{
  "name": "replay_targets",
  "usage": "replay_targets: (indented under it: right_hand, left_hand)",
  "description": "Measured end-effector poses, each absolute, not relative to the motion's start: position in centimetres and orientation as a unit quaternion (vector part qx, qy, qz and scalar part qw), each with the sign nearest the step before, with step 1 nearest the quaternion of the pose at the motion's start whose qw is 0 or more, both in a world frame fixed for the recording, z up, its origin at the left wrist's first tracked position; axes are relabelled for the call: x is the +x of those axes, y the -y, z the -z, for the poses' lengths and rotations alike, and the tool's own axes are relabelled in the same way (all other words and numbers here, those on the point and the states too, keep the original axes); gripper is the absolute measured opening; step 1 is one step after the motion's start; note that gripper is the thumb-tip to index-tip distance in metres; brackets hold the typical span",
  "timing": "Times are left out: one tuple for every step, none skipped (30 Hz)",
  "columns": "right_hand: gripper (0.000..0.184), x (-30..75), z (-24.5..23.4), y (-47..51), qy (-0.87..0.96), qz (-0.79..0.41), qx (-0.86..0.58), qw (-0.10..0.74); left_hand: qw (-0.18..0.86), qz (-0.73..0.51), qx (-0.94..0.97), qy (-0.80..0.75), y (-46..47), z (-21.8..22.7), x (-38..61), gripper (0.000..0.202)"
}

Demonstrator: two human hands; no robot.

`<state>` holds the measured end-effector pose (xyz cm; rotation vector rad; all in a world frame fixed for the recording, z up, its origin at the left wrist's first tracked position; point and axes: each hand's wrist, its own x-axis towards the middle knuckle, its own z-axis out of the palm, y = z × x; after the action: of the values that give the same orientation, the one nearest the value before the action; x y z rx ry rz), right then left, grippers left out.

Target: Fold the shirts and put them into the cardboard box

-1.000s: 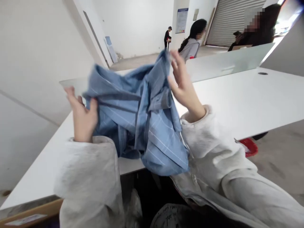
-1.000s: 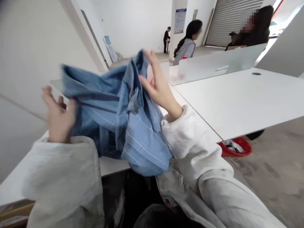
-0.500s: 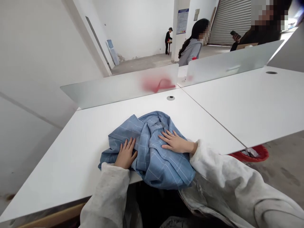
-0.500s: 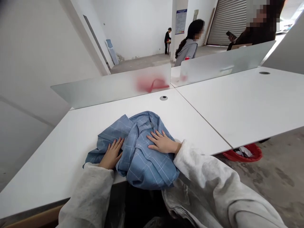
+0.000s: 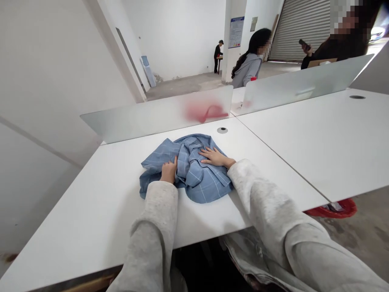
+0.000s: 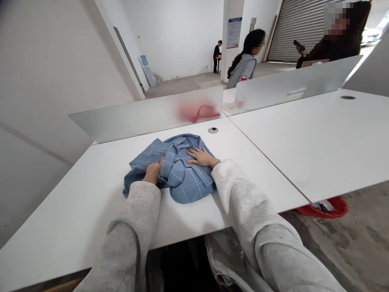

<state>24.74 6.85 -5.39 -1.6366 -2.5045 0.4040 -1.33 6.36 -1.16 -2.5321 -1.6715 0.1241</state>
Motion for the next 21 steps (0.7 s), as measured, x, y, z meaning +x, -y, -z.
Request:
replay_targets:
  right_hand:
    - [0.071, 24.9, 5.5, -7.4, 0.825, -0.133, -0.545, 0.068]
    - [0.071, 25.0, 5.6, -7.9, 0.822, -0.131, -0.549, 0.074]
    - [0.071, 25.1, 5.6, -8.2, 0.819, -0.128, -0.554, 0.079]
    - [0.071, 25.2, 5.7, -8.5, 0.817, -0.124, -0.557, 0.083]
    - [0.071, 25.2, 5.8, -8.6, 0.816, -0.12, -0.559, 0.088]
    - [0.071, 25.2, 5.8, -8.7, 0.814, -0.116, -0.561, 0.093]
    - [0.071, 25.2, 5.9, -8.6, 0.813, -0.114, -0.562, 0.098]
    - [0.071, 25.2, 5.9, -8.6, 0.811, -0.115, -0.563, 0.104]
    - [0.071, 25.2, 5.9, -8.5, 0.809, -0.119, -0.565, 0.11]
    - [0.071, 25.2, 5.9, -8.4, 0.806, -0.125, -0.567, 0.115]
    - [0.07, 25.2, 5.9, -8.4, 0.804, -0.133, -0.568, 0.118]
    - [0.069, 25.2, 5.8, -8.4, 0.802, -0.141, -0.568, 0.12]
    - [0.068, 25.3, 5.6, -8.4, 0.801, -0.147, -0.567, 0.12]
    - [0.066, 25.4, 5.3, -8.5, 0.802, -0.151, -0.566, 0.116]
    - [0.064, 25.6, 4.8, -8.5, 0.804, -0.152, -0.564, 0.11]
    - [0.062, 25.8, 4.1, -8.6, 0.806, -0.153, -0.562, 0.102]
    - [0.059, 25.9, 3.3, -8.5, 0.808, -0.154, -0.56, 0.097]
    - [0.055, 25.9, 2.3, -8.3, 0.809, -0.155, -0.558, 0.103]
    - [0.052, 25.9, 1.1, -8.0, 0.808, -0.158, -0.555, 0.12]
    - [0.051, 25.7, -0.2, -7.6, 0.805, -0.162, -0.551, 0.147]
    - [0.05, 25.3, -1.4, -7.0, 0.803, -0.168, -0.544, 0.178]
  left_hand:
    - [0.051, -0.042, -0.835, 0.547, -7.0, 1.0, -1.1, 0.055]
    - [0.05, -0.041, -0.837, 0.544, -7.6, 0.8, -0.9, 0.054]
    - [0.05, -0.038, -0.839, 0.541, -8.0, 0.7, -0.9, 0.052]
    - [0.05, -0.035, -0.84, 0.539, -8.2, 0.7, -0.8, 0.051]
    - [0.05, -0.031, -0.841, 0.538, -8.4, 0.6, -0.8, 0.05]
    - [0.049, -0.029, -0.841, 0.538, -8.6, 0.6, -0.9, 0.049]
    - [0.047, -0.028, -0.841, 0.538, -8.7, 0.5, -0.9, 0.048]
    - [0.044, -0.027, -0.842, 0.536, -8.9, 0.4, -1.1, 0.048]
    - [0.04, -0.027, -0.844, 0.534, -9.1, 0.2, -1.3, 0.047]
    - [0.035, -0.026, -0.846, 0.532, -9.3, -0.1, -1.5, 0.045]
    - [0.031, -0.023, -0.847, 0.53, -9.4, -0.5, -1.8, 0.044]
    - [0.028, -0.02, -0.848, 0.529, -9.6, -1.0, -2.1, 0.044]
    - [0.025, -0.015, -0.849, 0.528, -9.7, -1.6, -2.5, 0.044]
    - [0.024, -0.012, -0.848, 0.529, -9.7, -2.3, -2.8, 0.043]
    - [0.024, -0.009, -0.847, 0.531, -9.6, -3.1, -3.2, 0.043]
    - [0.026, -0.004, -0.845, 0.534, -9.5, -3.9, -3.6, 0.042]
    - [0.029, 0.004, -0.843, 0.537, -9.2, -4.7, -3.9, 0.04]
    - [0.033, 0.018, -0.841, 0.539, -8.9, -5.4, -4.1, 0.039]
    - [0.035, 0.039, -0.84, 0.54, -8.5, -6.1, -4.3, 0.038]
    - [0.036, 0.065, -0.839, 0.54, -8.2, -6.7, -4.4, 0.037]
    - [0.034, 0.094, -0.836, 0.54, -7.8, -7.1, -4.4, 0.036]
